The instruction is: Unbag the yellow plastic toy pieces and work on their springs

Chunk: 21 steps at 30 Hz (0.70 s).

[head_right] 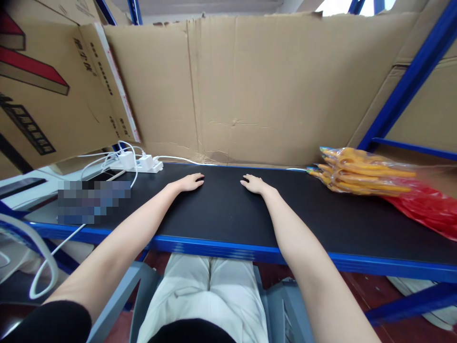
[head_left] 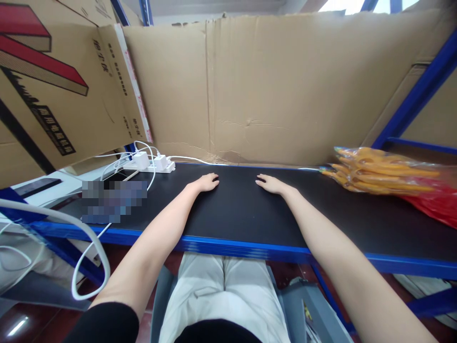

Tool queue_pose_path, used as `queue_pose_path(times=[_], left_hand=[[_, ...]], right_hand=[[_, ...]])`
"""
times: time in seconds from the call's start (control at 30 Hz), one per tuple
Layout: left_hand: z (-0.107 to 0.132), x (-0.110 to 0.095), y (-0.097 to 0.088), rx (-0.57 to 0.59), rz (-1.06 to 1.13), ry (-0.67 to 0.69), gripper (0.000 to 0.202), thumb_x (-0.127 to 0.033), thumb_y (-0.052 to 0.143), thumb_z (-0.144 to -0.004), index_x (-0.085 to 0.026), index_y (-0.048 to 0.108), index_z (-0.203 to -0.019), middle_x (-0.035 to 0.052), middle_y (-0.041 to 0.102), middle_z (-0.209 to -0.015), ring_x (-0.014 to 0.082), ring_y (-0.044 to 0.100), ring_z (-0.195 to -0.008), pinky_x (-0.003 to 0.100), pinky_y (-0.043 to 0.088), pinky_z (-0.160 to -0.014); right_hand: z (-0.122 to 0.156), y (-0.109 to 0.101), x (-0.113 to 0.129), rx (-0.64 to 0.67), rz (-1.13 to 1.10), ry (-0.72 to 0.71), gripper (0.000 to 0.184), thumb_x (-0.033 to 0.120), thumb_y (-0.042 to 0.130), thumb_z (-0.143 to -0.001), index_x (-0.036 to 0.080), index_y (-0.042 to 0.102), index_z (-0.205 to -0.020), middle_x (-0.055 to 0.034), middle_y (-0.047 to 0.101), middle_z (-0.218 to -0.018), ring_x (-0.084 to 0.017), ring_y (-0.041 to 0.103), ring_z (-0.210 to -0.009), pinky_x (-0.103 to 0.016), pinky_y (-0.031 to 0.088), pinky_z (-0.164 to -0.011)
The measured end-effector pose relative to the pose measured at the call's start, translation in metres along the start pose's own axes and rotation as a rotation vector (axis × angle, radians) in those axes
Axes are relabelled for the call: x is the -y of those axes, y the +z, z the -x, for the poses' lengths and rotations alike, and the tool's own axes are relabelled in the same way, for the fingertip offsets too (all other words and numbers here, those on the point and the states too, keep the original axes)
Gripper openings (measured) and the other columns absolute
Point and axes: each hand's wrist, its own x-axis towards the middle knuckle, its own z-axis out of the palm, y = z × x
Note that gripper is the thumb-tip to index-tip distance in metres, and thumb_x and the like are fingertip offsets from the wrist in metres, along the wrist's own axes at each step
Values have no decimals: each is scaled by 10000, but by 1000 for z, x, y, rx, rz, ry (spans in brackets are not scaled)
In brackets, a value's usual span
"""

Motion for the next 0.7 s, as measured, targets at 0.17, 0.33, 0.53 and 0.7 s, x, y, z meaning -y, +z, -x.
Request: queue_pose_path(times=[0.17,0.33,0.53,0.7], left_hand=[[-1,0,0,5,-8,6,597,-367,331,-897,-74,395,-1413,112,339,-1513,213,293,-1408,300,225,-1152],[-1,0,0,-14,7,10,571,-358,348,-893,-98,421,-1396,107,369,-1497,207,320,-1396,295,246,-1142],[1,-1,-1,-20,19,11,558,-352,359,-894,-100,435,-1386,114,371,-1495,218,315,-1398,315,244,-1145],[1,-2,0,-30,33,5,541,-347,371,-891,-112,454,-1371,115,378,-1487,220,317,-1397,322,248,-1145]], right_hand=[[-1,1,0,9,12,15,559,400,370,-946,137,409,-1437,-110,306,-1519,-218,251,-1415,-396,183,-1163],[-2,2,-3,-7,-2,-6,551,396,381,-940,138,426,-1425,-121,316,-1510,-239,267,-1408,-443,192,-1156],[-4,3,-4,-17,-10,-19,547,398,385,-940,131,440,-1415,-132,326,-1503,-249,275,-1404,-463,199,-1153],[-5,3,-7,-29,-31,-28,538,408,405,-934,154,458,-1405,-129,347,-1494,-256,290,-1397,-472,203,-1151]])
